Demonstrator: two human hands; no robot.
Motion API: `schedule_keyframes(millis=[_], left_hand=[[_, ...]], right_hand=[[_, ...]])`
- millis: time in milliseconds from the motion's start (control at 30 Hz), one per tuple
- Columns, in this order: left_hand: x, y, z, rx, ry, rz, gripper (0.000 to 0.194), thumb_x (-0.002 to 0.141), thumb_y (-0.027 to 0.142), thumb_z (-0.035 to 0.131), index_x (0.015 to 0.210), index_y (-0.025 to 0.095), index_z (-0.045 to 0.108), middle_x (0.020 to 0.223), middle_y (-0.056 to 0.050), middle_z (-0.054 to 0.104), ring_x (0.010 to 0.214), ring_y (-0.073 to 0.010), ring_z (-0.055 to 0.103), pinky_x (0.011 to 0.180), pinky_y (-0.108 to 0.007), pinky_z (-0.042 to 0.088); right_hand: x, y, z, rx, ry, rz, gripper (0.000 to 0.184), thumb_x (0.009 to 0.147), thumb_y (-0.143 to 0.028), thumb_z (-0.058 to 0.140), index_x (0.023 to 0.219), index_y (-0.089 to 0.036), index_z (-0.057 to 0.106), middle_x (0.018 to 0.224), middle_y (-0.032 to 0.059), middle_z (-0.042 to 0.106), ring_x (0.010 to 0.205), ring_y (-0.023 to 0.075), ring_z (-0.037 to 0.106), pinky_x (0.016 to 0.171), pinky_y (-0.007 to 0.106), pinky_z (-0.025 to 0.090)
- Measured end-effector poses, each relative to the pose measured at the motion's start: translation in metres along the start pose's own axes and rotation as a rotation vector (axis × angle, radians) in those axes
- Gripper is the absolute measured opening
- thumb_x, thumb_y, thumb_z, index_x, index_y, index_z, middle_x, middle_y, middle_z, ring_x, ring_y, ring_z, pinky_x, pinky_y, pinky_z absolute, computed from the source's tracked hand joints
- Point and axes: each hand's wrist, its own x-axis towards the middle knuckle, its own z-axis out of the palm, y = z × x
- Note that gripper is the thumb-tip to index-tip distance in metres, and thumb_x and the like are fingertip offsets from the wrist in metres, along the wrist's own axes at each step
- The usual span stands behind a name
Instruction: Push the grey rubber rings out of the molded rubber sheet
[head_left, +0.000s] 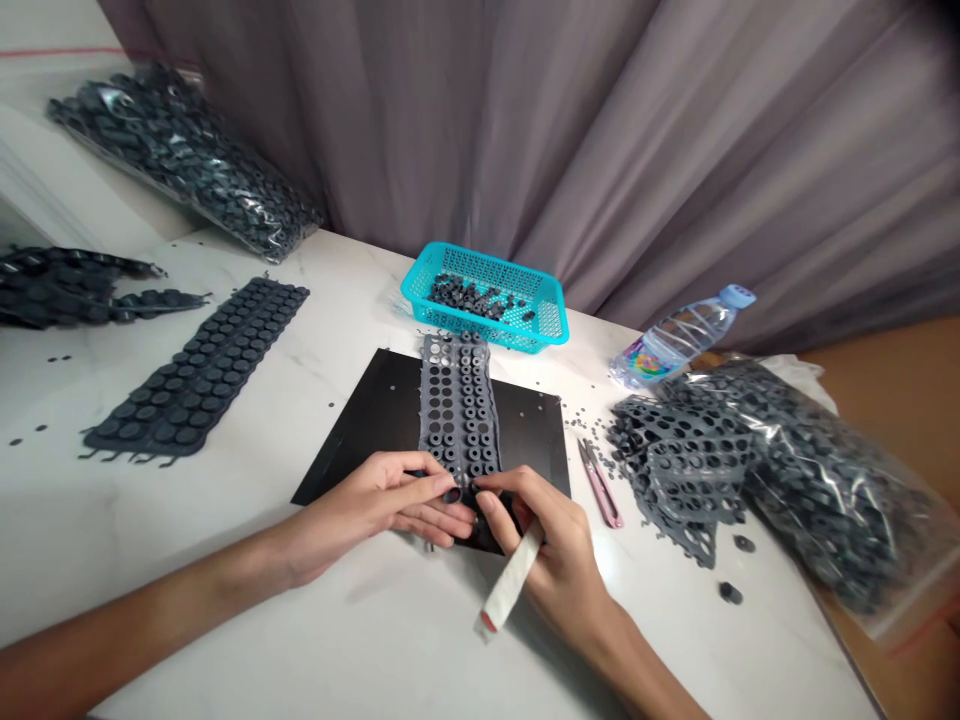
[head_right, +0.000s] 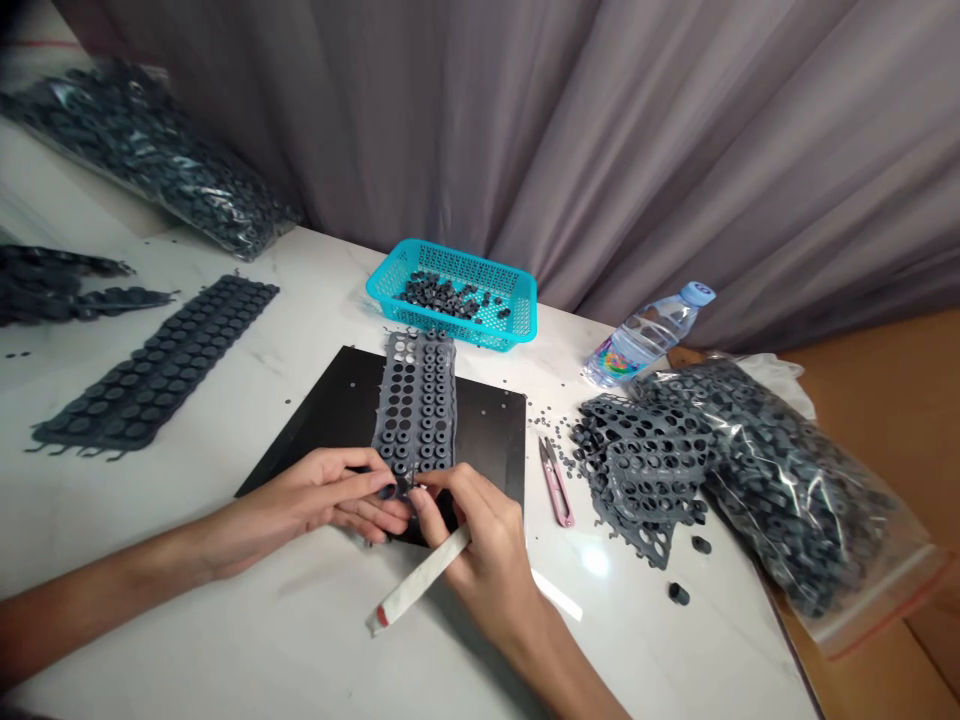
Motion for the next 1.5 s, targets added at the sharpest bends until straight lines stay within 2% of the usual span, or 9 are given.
schedule_keyframes(millis=[200, 367, 533, 633, 700, 800, 967, 1167, 1500], left_hand=[[0.003, 0.001, -0.012, 0.175, 0.025, 0.092, 0.04, 0.099, 0.056, 0.07, 0.099, 0.017, 0.064, 0.105, -0.015, 0.084, 0.095, -0.0263, 0.081, 0.086, -0.037, 0.062], [0.022, 0.014, -0.042, 0.539, 0.18, 0.376, 0.036, 0.105, 0.055, 0.06, 0.1, 0.019, 0.066, 0.094, -0.007, 0.079, 0.091, -0.0219, 0.075, 0.081, -0.031, 0.057], [0.073, 0.068, -0.067, 0.906, 0.459, 0.682, 0.038, 0.106, 0.054, 0.053, 0.098, 0.02, 0.069, 0.087, -0.002, 0.074, 0.08, -0.0194, 0.069, 0.082, -0.03, 0.054], [0.114, 0.111, -0.069, 0.967, 0.627, 0.812, 0.035, 0.106, 0.051, 0.052, 0.103, 0.02, 0.068, 0.097, -0.005, 0.075, 0.089, -0.0218, 0.068, 0.089, -0.032, 0.051], [0.14, 0.134, -0.066, 0.999, 0.673, 0.862, 0.032, 0.107, 0.046, 0.051, 0.104, 0.019, 0.069, 0.097, -0.006, 0.074, 0.088, -0.0223, 0.066, 0.09, -0.033, 0.05], [0.16, 0.148, -0.059, 1.063, 0.651, 0.907, 0.025, 0.104, 0.036, 0.056, 0.111, 0.017, 0.072, 0.11, -0.01, 0.074, 0.098, -0.0244, 0.065, 0.104, -0.039, 0.047], [0.115, 0.109, -0.048, 1.18, 0.466, 0.914, 0.027, 0.105, 0.034, 0.058, 0.122, 0.02, 0.074, 0.121, -0.009, 0.069, 0.119, -0.0266, 0.061, 0.116, -0.045, 0.04], [0.03, 0.04, -0.03, 1.259, -0.051, 0.646, 0.018, 0.107, 0.036, 0.061, 0.114, 0.024, 0.072, 0.11, -0.003, 0.07, 0.102, -0.0202, 0.068, 0.094, -0.034, 0.052], [0.022, 0.013, -0.036, 1.238, -0.051, 0.682, 0.019, 0.104, 0.023, 0.062, 0.122, 0.024, 0.068, 0.117, -0.005, 0.067, 0.111, -0.0221, 0.068, 0.101, -0.034, 0.053]], right_hand=[[0.006, 0.021, 0.0, 0.044, 0.162, 0.184, 0.036, 0.117, -0.036, 0.039, 0.103, -0.021, 0.068, 0.087, 0.0034, 0.067, 0.082, 0.0184, 0.065, 0.076, 0.031, 0.049], [0.013, 0.027, -0.003, 0.136, 0.375, 0.239, 0.052, 0.115, -0.054, 0.03, 0.094, -0.022, 0.066, 0.092, 0.0052, 0.066, 0.089, 0.0214, 0.062, 0.084, 0.036, 0.051], [0.008, 0.042, 0.008, 0.351, 0.369, 0.258, 0.065, 0.113, -0.063, 0.021, 0.099, -0.021, 0.068, 0.084, 0.0048, 0.064, 0.076, 0.02, 0.06, 0.07, 0.033, 0.052], [0.008, 0.046, 0.016, 0.546, 0.359, 0.392, 0.066, 0.108, -0.073, 0.024, 0.102, -0.02, 0.062, 0.075, -0.0001, 0.058, 0.049, 0.0124, 0.048, 0.045, 0.025, 0.037], [0.01, 0.044, 0.016, 0.61, 0.362, 0.428, 0.067, 0.106, -0.079, 0.026, 0.103, -0.021, 0.059, 0.072, -0.0024, 0.056, 0.041, 0.0102, 0.044, 0.04, 0.023, 0.033], [0.013, 0.036, 0.011, 0.594, 0.337, 0.411, 0.061, 0.106, -0.076, 0.033, 0.101, -0.021, 0.058, 0.067, -0.0029, 0.057, 0.045, 0.0136, 0.054, 0.046, 0.026, 0.044], [0.015, 0.023, 0.003, 0.418, 0.212, 0.375, 0.049, 0.109, -0.061, 0.048, 0.087, -0.02, 0.062, 0.073, 0.0043, 0.07, 0.073, 0.022, 0.072, 0.073, 0.033, 0.055], [0.015, 0.01, 0.003, 0.405, 0.125, 0.4, 0.032, 0.103, -0.049, 0.066, 0.095, -0.019, 0.065, 0.081, 0.0051, 0.075, 0.077, 0.0224, 0.072, 0.071, 0.03, 0.051], [0.016, -0.011, 0.008, 0.267, 0.014, 0.365, 0.017, 0.099, -0.032, 0.066, 0.09, -0.019, 0.072, 0.084, 0.002, 0.068, 0.077, 0.0182, 0.063, 0.069, 0.028, 0.048]])
